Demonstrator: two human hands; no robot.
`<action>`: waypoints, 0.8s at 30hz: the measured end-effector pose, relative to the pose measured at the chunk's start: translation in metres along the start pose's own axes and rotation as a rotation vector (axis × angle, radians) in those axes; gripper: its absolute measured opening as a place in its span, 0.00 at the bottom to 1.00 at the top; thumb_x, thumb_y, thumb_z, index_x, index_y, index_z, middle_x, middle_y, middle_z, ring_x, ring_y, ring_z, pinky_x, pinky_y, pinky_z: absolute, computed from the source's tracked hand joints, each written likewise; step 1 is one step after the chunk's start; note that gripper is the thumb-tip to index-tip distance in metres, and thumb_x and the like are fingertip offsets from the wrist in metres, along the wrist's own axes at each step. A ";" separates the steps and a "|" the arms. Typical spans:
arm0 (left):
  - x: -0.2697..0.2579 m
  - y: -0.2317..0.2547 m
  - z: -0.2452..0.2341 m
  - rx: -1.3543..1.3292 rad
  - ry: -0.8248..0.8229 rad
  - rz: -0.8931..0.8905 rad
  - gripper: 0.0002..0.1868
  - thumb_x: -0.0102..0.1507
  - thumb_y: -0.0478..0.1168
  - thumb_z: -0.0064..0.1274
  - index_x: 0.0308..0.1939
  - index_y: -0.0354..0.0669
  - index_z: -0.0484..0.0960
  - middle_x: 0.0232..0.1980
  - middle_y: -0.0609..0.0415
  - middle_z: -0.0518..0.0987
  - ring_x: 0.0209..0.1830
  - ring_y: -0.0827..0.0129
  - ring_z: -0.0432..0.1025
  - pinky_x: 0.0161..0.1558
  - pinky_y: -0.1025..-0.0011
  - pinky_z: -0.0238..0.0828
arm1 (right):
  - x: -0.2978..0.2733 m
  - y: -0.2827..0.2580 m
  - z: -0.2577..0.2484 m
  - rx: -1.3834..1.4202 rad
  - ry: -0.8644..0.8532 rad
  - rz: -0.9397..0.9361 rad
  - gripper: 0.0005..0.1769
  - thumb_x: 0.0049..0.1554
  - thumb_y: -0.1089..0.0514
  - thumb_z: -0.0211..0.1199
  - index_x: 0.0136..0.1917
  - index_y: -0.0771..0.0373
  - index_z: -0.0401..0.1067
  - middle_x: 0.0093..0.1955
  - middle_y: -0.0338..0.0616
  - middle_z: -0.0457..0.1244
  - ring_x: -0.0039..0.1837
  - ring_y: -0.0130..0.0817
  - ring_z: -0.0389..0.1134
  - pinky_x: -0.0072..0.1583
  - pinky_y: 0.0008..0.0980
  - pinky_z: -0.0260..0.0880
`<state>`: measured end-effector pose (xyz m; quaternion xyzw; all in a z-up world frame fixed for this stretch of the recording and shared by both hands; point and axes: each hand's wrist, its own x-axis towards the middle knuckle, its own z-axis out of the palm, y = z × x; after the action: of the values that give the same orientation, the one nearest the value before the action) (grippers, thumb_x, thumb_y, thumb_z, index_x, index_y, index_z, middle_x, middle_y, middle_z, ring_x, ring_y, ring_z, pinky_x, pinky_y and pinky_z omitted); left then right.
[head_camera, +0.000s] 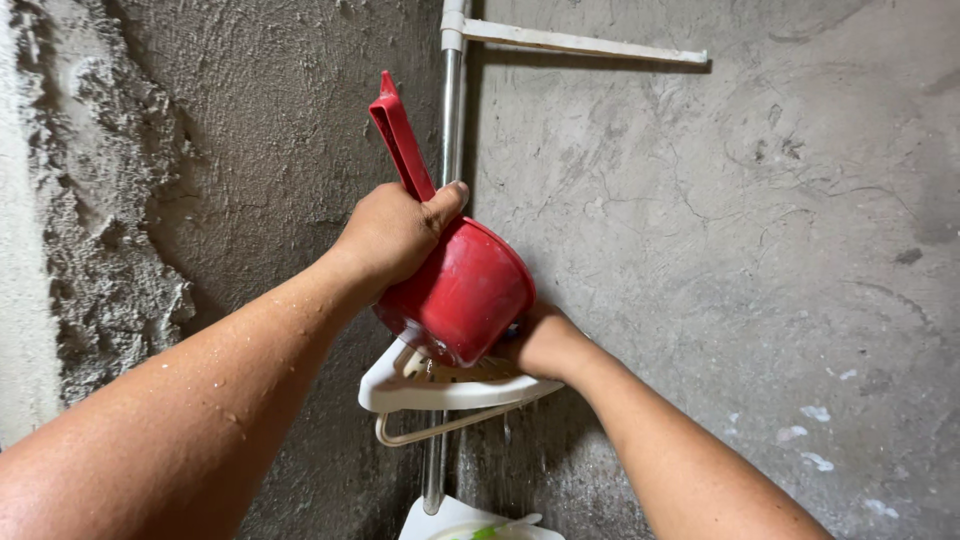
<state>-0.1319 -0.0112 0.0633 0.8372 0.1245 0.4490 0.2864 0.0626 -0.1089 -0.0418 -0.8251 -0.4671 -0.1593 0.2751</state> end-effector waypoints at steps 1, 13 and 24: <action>0.002 0.001 0.001 0.010 -0.001 0.005 0.31 0.65 0.62 0.47 0.36 0.34 0.86 0.32 0.42 0.84 0.32 0.56 0.81 0.41 0.60 0.77 | 0.001 -0.002 -0.002 -0.053 -0.023 -0.053 0.32 0.48 0.40 0.73 0.64 0.49 0.73 0.64 0.44 0.68 0.67 0.41 0.69 0.67 0.36 0.68; -0.014 0.013 0.013 -0.167 -0.111 0.034 0.30 0.66 0.61 0.47 0.34 0.33 0.83 0.32 0.44 0.84 0.30 0.60 0.80 0.37 0.62 0.78 | -0.073 0.022 -0.048 0.053 0.327 0.274 0.29 0.50 0.60 0.64 0.66 0.48 0.75 0.61 0.47 0.70 0.63 0.42 0.71 0.65 0.38 0.69; -0.021 0.023 0.004 -0.085 -0.044 0.017 0.31 0.65 0.61 0.48 0.38 0.32 0.84 0.34 0.42 0.84 0.33 0.58 0.81 0.40 0.61 0.77 | -0.079 0.006 -0.029 0.209 0.355 0.238 0.26 0.49 0.56 0.71 0.61 0.54 0.74 0.56 0.49 0.72 0.59 0.39 0.74 0.61 0.35 0.71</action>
<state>-0.1417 -0.0409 0.0610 0.8350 0.0916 0.4376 0.3206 0.0272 -0.1823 -0.0616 -0.8003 -0.3249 -0.2193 0.4537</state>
